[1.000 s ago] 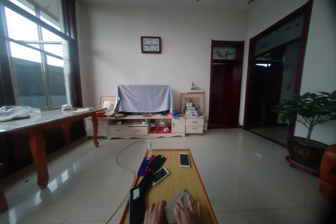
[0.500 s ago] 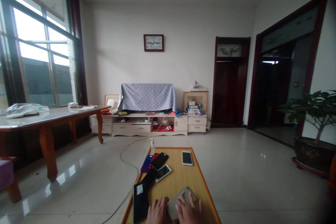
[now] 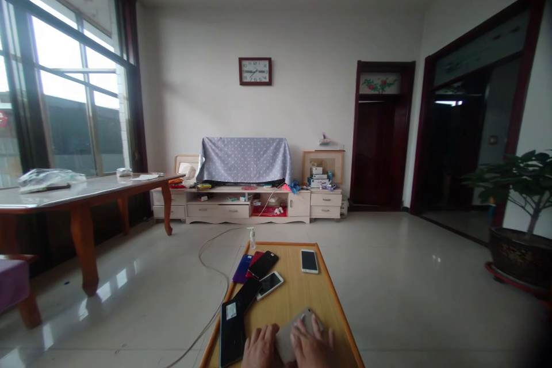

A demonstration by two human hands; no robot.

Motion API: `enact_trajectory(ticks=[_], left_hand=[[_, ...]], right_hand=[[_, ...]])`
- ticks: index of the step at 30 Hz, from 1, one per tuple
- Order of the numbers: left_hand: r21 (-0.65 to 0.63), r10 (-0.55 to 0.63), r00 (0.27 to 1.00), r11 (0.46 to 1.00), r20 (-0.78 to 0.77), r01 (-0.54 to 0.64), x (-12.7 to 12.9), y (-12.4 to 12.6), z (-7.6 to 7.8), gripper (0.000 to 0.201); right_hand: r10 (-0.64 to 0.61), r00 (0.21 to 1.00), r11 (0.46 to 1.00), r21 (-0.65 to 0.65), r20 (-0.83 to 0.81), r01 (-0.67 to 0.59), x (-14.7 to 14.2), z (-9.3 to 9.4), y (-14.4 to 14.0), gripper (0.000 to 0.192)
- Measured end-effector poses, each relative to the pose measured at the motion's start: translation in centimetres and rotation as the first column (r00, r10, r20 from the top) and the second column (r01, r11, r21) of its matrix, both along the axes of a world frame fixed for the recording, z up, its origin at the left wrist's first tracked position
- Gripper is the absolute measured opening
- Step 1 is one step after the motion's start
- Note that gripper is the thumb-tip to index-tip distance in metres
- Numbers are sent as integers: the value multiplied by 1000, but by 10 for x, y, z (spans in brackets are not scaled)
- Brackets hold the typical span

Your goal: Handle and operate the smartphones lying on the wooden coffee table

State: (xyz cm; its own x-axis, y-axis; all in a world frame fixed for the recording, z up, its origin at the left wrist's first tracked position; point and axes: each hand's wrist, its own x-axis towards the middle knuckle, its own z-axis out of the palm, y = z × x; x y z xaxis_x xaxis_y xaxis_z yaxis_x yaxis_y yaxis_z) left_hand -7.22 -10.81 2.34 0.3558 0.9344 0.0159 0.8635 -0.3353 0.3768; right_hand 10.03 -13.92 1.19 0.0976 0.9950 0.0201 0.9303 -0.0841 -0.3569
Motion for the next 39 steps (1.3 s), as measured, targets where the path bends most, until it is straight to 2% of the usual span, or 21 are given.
enact_trajectory(ticks=[2,4,6,8,10,12,15,19,21,25,28,30,33,35,39], left_hand=[[-20,-2,1000,1000,6,3,0,-1,5,73],[-27,3,1000,1000,8,-3,0,-1,5,74],[-10,10,1000,1000,13,-10,0,0,0,72],[13,19,1000,1000,14,-19,-1,2,-7,63],[23,27,1000,999,7,-27,-1,4,-14,58],[28,33,999,999,11,-33,-1,3,-15,57],[31,30,999,999,29,-31,-1,0,-10,59],[9,9,999,1000,45,-10,-2,-2,-5,79],[8,21,999,1000,49,-21,-3,0,-10,81],[11,41,998,999,38,-41,-5,4,-23,64],[5,39,999,999,33,-39,-5,5,-27,68],[-1,50,998,999,44,-50,-5,5,-27,81],[0,63,995,998,75,-63,-5,5,-26,99],[9,57,994,998,88,-58,-6,4,-26,92],[1,43,996,999,78,-43,-6,3,-26,70]], right_hand=[[-100,994,995,-5,38,100,21,21,0,55],[-165,984,986,-2,66,165,27,30,1,58],[-131,989,991,-7,67,132,14,23,2,57],[-28,998,1000,-10,50,29,-10,3,2,51],[20,999,999,35,30,-21,-32,-16,2,45],[45,999,997,55,19,-46,-40,-23,1,44],[39,999,999,12,37,-39,-21,-9,5,48],[-91,994,996,14,65,90,3,12,14,57],[-34,998,999,8,61,33,-6,10,14,54],[118,993,993,22,18,-119,-38,-7,7,50],[173,985,985,8,-7,-173,-37,-5,7,51],[139,990,990,-14,17,-139,-25,4,12,50],[3,997,1000,-12,75,-2,-12,13,19,53],[8,997,1000,-20,80,-7,-16,13,21,53],[179,983,982,-69,31,-176,-34,1,18,52]])
